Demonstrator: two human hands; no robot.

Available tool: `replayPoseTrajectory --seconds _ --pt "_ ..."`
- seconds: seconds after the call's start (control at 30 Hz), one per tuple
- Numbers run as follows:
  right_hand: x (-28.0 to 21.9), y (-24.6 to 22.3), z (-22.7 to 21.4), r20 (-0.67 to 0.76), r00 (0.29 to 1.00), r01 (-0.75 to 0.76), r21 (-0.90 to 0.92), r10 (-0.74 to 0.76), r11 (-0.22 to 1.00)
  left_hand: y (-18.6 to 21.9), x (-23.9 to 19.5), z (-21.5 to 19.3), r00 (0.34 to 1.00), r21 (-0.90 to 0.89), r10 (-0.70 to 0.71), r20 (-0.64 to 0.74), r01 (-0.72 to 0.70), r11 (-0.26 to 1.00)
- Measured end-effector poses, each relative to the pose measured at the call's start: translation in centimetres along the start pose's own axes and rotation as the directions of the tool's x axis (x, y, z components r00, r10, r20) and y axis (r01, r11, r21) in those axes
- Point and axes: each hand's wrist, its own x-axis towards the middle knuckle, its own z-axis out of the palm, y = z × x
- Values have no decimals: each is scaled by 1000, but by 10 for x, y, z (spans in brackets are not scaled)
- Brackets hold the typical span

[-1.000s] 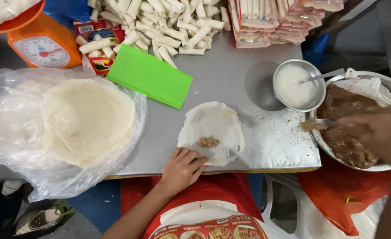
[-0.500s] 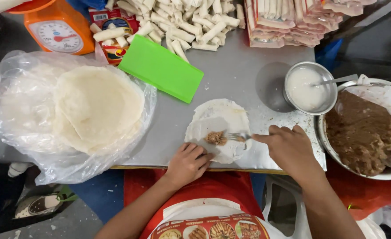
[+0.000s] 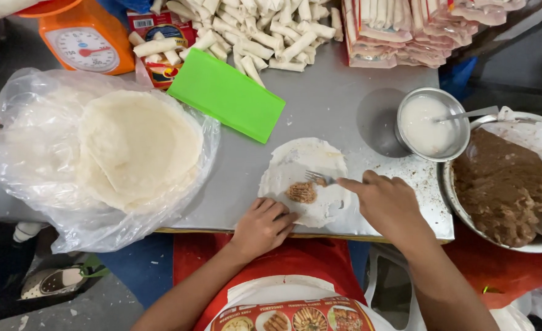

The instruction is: Assembling and rolling spring rolls with meat filling and wrappers on a production table

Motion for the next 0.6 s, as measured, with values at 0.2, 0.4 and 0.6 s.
replayPoseTrajectory --seconds 0.2,0.4,0.6 --pt "-3 5 -20 334 936 -132 27 115 991 4 3 -6 1000 38 2 4 -2 999" --pt "-25 19 9 -69 998 14 26 -12 1000 17 11 -21 953 160 -234 195 204 966" --pt "-27 -7 84 -189 981 32 338 34 940 23 26 -24 937 165 -301 180 273 948"
